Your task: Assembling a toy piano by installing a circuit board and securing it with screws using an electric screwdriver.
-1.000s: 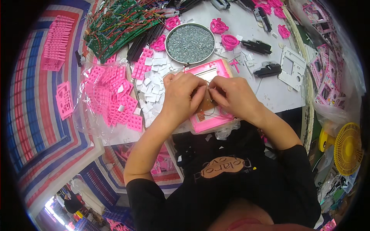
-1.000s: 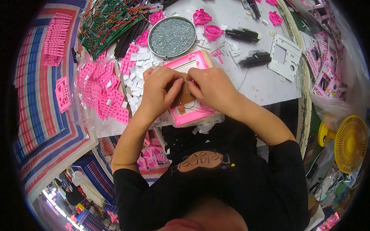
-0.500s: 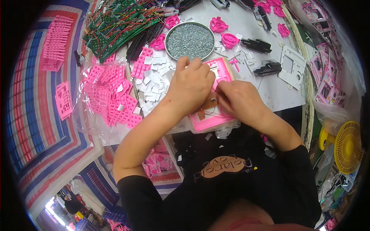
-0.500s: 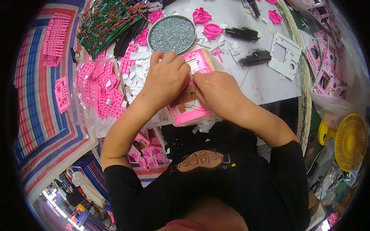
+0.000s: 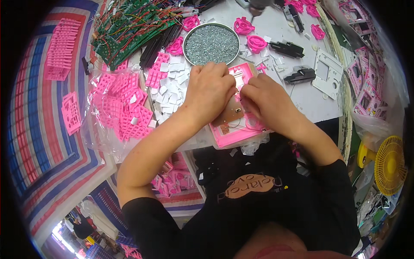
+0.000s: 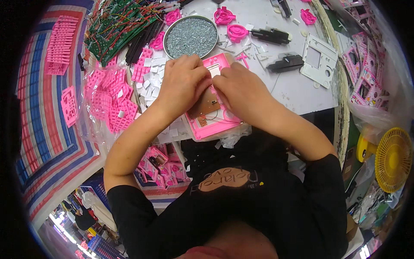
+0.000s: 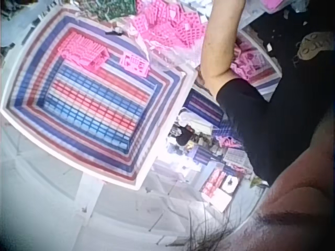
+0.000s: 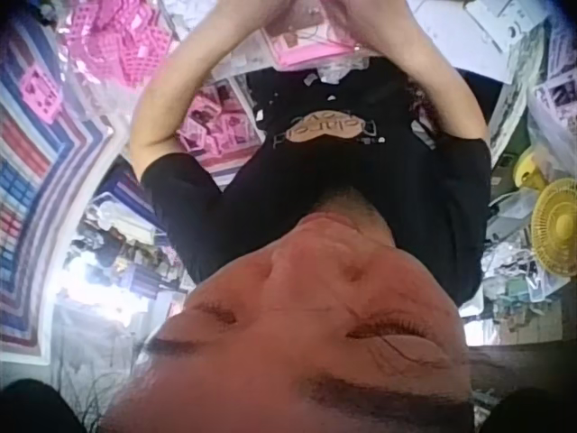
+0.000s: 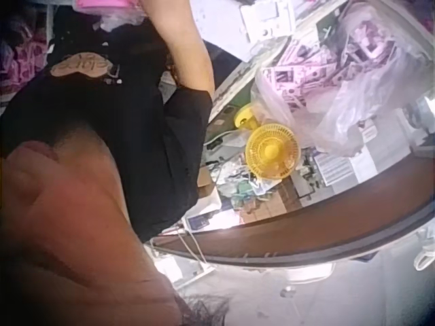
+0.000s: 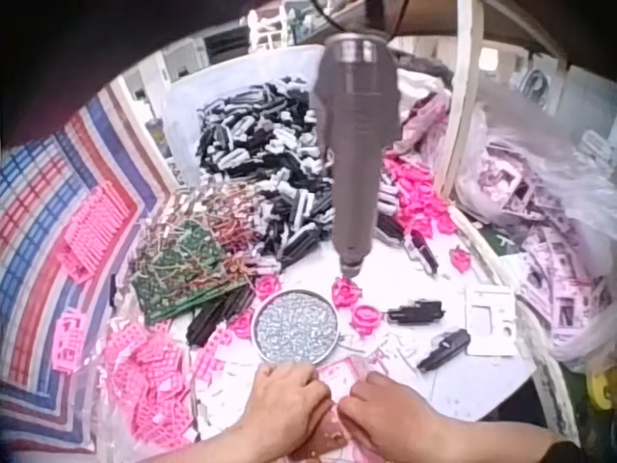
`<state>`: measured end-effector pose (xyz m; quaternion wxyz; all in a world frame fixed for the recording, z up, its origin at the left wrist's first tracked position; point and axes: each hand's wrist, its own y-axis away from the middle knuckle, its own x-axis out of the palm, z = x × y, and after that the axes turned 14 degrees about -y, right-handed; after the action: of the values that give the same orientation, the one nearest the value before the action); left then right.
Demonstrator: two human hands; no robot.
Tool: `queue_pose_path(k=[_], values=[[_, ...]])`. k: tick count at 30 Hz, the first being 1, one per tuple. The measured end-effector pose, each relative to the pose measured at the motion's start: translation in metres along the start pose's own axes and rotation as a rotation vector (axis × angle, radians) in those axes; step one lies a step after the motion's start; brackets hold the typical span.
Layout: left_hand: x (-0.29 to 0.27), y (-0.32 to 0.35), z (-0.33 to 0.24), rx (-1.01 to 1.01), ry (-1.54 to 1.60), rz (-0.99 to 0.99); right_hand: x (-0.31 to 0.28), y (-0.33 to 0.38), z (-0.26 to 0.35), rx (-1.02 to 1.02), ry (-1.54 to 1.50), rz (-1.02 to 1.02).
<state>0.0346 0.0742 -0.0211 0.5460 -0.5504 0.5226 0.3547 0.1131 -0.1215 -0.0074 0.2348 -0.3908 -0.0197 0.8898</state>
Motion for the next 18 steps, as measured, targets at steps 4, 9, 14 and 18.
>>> queue_pose_path(k=[4, 9, 14, 18], values=[[0.0, -0.001, 0.003, 0.002, 0.049, 0.016, -0.009, -0.006, 0.003, 0.064, -0.014, 0.084], [-0.002, 0.0, 0.013, 0.069, 0.097, 0.015, 0.006, -0.01, -0.014, -0.091, -0.037, -0.058], [-0.004, 0.003, 0.013, 0.062, 0.059, 0.036, 0.019, -0.013, -0.025, -0.115, -0.018, -0.195], [0.0, 0.006, 0.013, 0.046, 0.055, 0.027, 0.002, -0.017, -0.026, -0.176, -0.014, -0.047]])
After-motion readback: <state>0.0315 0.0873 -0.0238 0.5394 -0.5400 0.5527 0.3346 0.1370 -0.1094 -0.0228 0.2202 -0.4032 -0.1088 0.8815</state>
